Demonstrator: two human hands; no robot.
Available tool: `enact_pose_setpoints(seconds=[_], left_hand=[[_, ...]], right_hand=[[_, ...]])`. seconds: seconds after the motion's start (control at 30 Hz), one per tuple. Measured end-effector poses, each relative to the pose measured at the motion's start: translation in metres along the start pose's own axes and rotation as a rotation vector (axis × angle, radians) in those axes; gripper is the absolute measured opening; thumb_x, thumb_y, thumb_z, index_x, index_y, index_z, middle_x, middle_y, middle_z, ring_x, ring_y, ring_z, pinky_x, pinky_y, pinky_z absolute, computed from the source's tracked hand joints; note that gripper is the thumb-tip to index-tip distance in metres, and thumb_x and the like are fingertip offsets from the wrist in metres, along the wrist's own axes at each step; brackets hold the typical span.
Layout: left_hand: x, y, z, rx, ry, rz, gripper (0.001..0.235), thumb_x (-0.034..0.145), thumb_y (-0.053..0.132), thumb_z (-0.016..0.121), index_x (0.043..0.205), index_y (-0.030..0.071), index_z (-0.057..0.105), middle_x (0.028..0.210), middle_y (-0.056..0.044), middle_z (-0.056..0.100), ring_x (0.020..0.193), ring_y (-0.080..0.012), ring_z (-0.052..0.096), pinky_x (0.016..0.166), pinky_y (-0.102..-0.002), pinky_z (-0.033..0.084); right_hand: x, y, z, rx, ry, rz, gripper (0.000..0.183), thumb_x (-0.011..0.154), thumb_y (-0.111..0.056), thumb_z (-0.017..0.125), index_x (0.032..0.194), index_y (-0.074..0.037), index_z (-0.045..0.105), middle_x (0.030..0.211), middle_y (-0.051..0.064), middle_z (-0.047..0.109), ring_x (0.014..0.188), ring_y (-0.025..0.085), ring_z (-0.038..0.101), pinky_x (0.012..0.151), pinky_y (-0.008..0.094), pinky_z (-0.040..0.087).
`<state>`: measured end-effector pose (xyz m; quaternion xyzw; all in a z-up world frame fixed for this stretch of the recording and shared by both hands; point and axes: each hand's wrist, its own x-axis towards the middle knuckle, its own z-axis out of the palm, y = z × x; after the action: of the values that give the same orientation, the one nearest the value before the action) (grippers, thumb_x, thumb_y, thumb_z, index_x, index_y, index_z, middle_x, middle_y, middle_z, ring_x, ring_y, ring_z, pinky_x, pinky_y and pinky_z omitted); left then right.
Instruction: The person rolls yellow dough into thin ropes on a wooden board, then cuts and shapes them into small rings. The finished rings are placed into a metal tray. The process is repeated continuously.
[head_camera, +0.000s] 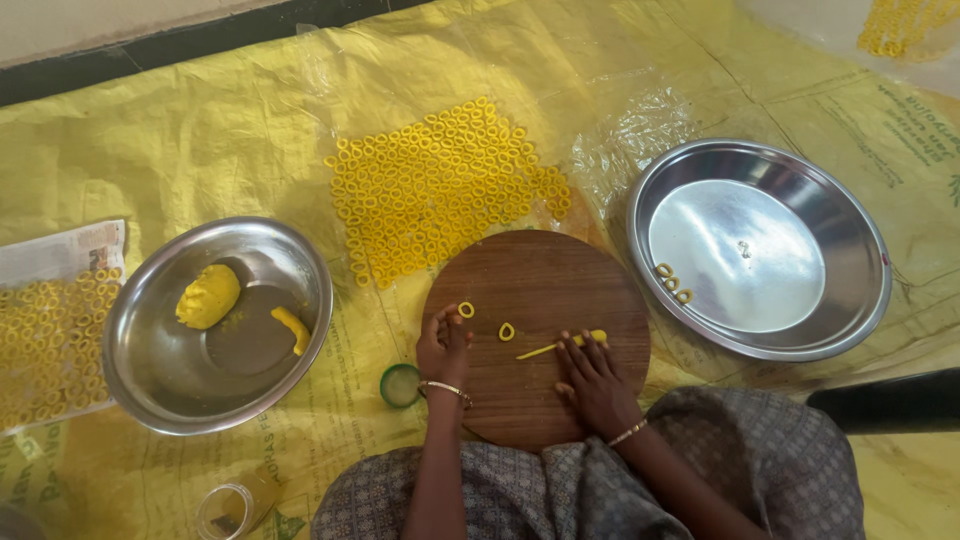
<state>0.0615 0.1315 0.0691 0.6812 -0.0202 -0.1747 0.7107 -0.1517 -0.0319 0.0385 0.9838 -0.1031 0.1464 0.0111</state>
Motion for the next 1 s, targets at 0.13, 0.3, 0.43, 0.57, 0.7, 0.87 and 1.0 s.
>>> enact_pose_setpoints(seconds=[0.13,0.3,0.43,0.57,0.7,0.87,1.0], left_hand=[[0.004,-0.006,0.007,-0.008,-0.048,0.036,0.03,0.099,0.025,0.064,0.122,0.006,0.068,0.095,-0.004,0.071,0.072,-0.0093,0.068,0.063,-0.024,0.056],[0.005,-0.013,0.002,0.021,-0.043,0.063,0.03,0.099,0.025,0.065,0.123,0.006,0.068,0.093,-0.003,0.072,0.072,-0.0083,0.067,0.061,-0.023,0.054],[0.006,-0.018,0.002,0.039,-0.036,0.063,0.031,0.1,0.026,0.065,0.123,0.006,0.069,0.091,-0.004,0.072,0.073,-0.0083,0.068,0.062,-0.023,0.053],[0.008,-0.02,0.01,0.051,-0.053,0.066,0.032,0.099,0.027,0.066,0.123,0.006,0.069,0.093,-0.004,0.072,0.073,-0.0088,0.07,0.063,-0.023,0.055],[0.007,-0.019,0.006,0.039,-0.061,0.044,0.033,0.1,0.03,0.063,0.123,0.006,0.069,0.096,-0.004,0.072,0.072,-0.0101,0.07,0.063,-0.024,0.056],[0.007,-0.015,0.0,-0.01,-0.06,-0.011,0.035,0.1,0.033,0.062,0.123,0.007,0.069,0.099,-0.002,0.072,0.074,-0.0094,0.07,0.066,-0.025,0.058],[0.011,-0.02,0.009,-0.019,-0.057,-0.024,0.036,0.098,0.033,0.064,0.122,0.007,0.068,0.1,-0.002,0.072,0.075,-0.0102,0.071,0.068,-0.026,0.059]], right_hand=[[0.016,0.003,0.001,-0.033,-0.064,0.027,0.068,0.101,-0.047,0.042,0.156,-0.009,0.03,0.165,0.008,0.027,0.154,0.031,0.018,0.123,0.049,0.017],[0.045,0.014,-0.002,-0.035,-0.131,0.022,0.068,0.102,-0.045,0.042,0.157,-0.006,0.029,0.165,0.01,0.026,0.154,0.035,0.017,0.123,0.05,0.016],[0.007,0.002,-0.012,-0.019,-0.091,0.029,0.071,0.1,-0.048,0.041,0.158,-0.008,0.028,0.166,0.009,0.026,0.154,0.034,0.018,0.123,0.05,0.017],[0.009,0.002,-0.011,-0.028,-0.079,0.057,0.075,0.098,-0.052,0.04,0.158,-0.009,0.025,0.165,0.009,0.025,0.153,0.036,0.017,0.122,0.052,0.015],[0.047,0.008,-0.002,-0.128,-0.335,0.137,0.076,0.102,-0.056,0.037,0.159,-0.008,0.02,0.168,0.006,0.019,0.153,0.037,0.013,0.123,0.055,0.012],[0.024,0.003,-0.009,-0.067,-0.094,0.069,0.078,0.097,-0.055,0.038,0.157,-0.008,0.023,0.165,0.009,0.022,0.152,0.039,0.016,0.121,0.055,0.014],[0.001,0.0,-0.013,-0.04,0.006,0.065,0.078,0.096,-0.056,0.037,0.158,-0.009,0.025,0.166,0.006,0.022,0.153,0.038,0.017,0.123,0.055,0.013]])
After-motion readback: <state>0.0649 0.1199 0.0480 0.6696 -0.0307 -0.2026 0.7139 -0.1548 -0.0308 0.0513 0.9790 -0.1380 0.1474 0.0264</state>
